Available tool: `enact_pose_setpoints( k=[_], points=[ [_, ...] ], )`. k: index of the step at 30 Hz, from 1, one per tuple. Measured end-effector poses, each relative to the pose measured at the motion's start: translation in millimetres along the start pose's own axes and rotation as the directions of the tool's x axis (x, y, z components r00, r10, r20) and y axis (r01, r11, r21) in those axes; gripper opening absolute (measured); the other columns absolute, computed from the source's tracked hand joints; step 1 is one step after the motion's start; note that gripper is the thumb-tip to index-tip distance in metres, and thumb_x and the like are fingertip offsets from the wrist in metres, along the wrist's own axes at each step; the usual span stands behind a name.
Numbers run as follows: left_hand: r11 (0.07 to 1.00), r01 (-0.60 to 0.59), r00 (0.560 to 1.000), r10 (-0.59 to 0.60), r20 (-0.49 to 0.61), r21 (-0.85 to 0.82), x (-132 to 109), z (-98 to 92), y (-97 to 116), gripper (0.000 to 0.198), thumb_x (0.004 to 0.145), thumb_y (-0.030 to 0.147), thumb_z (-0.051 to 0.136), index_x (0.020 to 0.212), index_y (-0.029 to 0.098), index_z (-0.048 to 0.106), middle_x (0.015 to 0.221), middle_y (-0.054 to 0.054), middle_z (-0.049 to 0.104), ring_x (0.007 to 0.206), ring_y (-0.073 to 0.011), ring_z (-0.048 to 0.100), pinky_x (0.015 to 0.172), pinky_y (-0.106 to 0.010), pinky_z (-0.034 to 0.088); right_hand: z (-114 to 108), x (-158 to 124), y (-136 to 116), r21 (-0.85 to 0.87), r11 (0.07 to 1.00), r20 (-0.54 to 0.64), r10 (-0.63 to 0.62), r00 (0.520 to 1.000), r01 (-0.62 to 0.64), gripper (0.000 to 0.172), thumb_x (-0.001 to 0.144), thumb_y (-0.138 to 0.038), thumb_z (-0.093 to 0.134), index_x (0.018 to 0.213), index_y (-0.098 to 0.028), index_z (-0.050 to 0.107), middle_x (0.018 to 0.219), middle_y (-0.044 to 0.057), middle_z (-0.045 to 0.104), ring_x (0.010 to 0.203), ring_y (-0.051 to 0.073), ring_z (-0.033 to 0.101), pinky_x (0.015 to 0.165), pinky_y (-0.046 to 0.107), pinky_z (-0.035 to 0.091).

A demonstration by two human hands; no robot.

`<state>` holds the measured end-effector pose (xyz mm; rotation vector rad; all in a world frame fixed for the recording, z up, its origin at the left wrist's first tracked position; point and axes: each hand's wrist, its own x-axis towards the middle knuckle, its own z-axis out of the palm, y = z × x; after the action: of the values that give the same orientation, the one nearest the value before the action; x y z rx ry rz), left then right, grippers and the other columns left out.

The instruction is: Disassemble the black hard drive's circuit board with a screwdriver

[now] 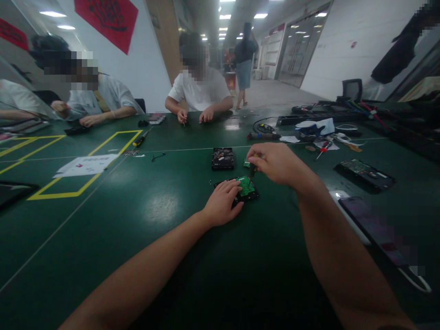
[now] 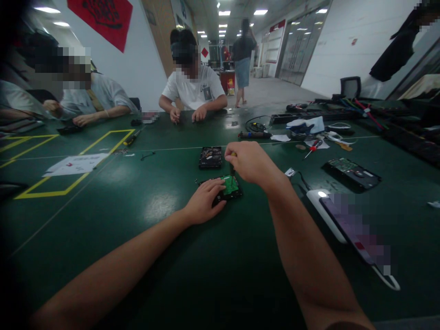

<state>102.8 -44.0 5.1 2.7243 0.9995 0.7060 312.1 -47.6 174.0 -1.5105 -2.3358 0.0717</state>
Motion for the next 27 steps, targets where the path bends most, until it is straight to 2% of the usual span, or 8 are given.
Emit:
enact_pose_setpoints(
  k=[4,6,9,12,17,22,25,27],
  points=[
    [1.0,0.0,1.0,0.0,-0.005,0.001,0,1.9,-1,0.045,0.094,0.037,0.064,0.134,0.018,0.058,0.151,-0.015,0.056,0.146,-0.0325,0.046,0.125,-0.055,0.035,-3,-2,2,0.003,1.0,0.003,0.018,1.0,-0.018,0.026,0.093,-0.014,0.057,0.11,-0.019,0.076,0.112,0.008,0.079,0.094,0.022,0.072,0.088,0.034,0.05],
    [1.0,0.002,1.0,-0.002,-0.003,0.002,0,2.7,-2,0.045,0.094,0.037,0.064,0.134,0.018,0.058,0.151,-0.015,0.057,0.146,-0.0324,0.047,0.125,-0.055,0.035,-4,-2,3,0.005,0.998,-0.016,0.055,0.998,-0.055,0.026,0.092,-0.014,0.059,0.113,-0.017,0.074,0.114,0.01,0.078,0.093,0.024,0.072,0.088,0.035,0.051],
    [1.0,-0.002,1.0,0.002,0.004,-0.003,0,2.6,-2,0.044,0.094,0.037,0.064,0.133,0.018,0.058,0.15,-0.015,0.057,0.146,-0.0321,0.047,0.125,-0.055,0.035,-3,-2,3,0.022,0.995,-0.049,0.096,0.994,-0.095,0.02,0.091,-0.022,0.065,0.109,-0.015,0.072,0.107,0.012,0.079,0.091,0.026,0.073,0.084,0.036,0.052],
    [1.0,-0.002,1.0,0.002,0.006,0.002,0,1.8,-1,0.043,0.095,0.037,0.063,0.133,0.018,0.058,0.15,-0.015,0.057,0.146,-0.0325,0.047,0.125,-0.055,0.035,-1,-1,4,0.06,0.994,-0.059,0.096,0.994,-0.092,0.014,0.091,-0.025,0.067,0.102,-0.016,0.072,0.096,0.01,0.078,0.086,0.025,0.073,0.08,0.035,0.051],
    [1.0,-0.004,1.0,0.004,-0.005,0.009,0,2.3,-1,0.044,0.094,0.037,0.064,0.133,0.017,0.058,0.15,-0.015,0.057,0.146,-0.0327,0.047,0.125,-0.055,0.035,1,0,7,0.193,0.975,-0.01,0.111,0.994,-0.107,0.013,0.092,-0.022,0.064,0.102,-0.019,0.071,0.084,0.006,0.076,0.076,0.022,0.073,0.074,0.034,0.052],
    [1.0,-0.015,1.0,0.015,-0.01,0.003,0,2.9,-2,0.044,0.094,0.036,0.064,0.134,0.018,0.058,0.149,-0.015,0.058,0.145,-0.0327,0.048,0.124,-0.055,0.037,9,4,16,0.398,0.904,0.04,0.154,0.987,-0.157,0.012,0.092,-0.021,0.064,0.103,-0.019,0.069,0.084,0.006,0.076,0.068,0.018,0.072,0.065,0.031,0.055],
    [1.0,-0.019,1.0,0.019,-0.022,0.0,0,3.5,-3,0.044,0.093,0.035,0.065,0.133,0.018,0.058,0.149,-0.015,0.058,0.144,-0.0325,0.049,0.123,-0.056,0.037,17,8,22,0.527,0.833,0.081,0.147,0.986,-0.167,0.013,0.096,-0.032,0.065,0.099,-0.02,0.066,0.079,0.005,0.074,0.063,0.017,0.07,0.057,0.028,0.053],
    [1.0,-0.023,0.999,0.023,-0.03,-0.003,0,4.0,-3,0.044,0.093,0.035,0.066,0.133,0.019,0.058,0.148,-0.014,0.058,0.144,-0.0323,0.049,0.123,-0.056,0.037,21,10,26,0.599,0.779,0.124,0.138,0.983,-0.185,0.014,0.097,-0.034,0.065,0.1,-0.02,0.065,0.076,0.004,0.072,0.062,0.017,0.069,0.052,0.026,0.051]
  ],
)
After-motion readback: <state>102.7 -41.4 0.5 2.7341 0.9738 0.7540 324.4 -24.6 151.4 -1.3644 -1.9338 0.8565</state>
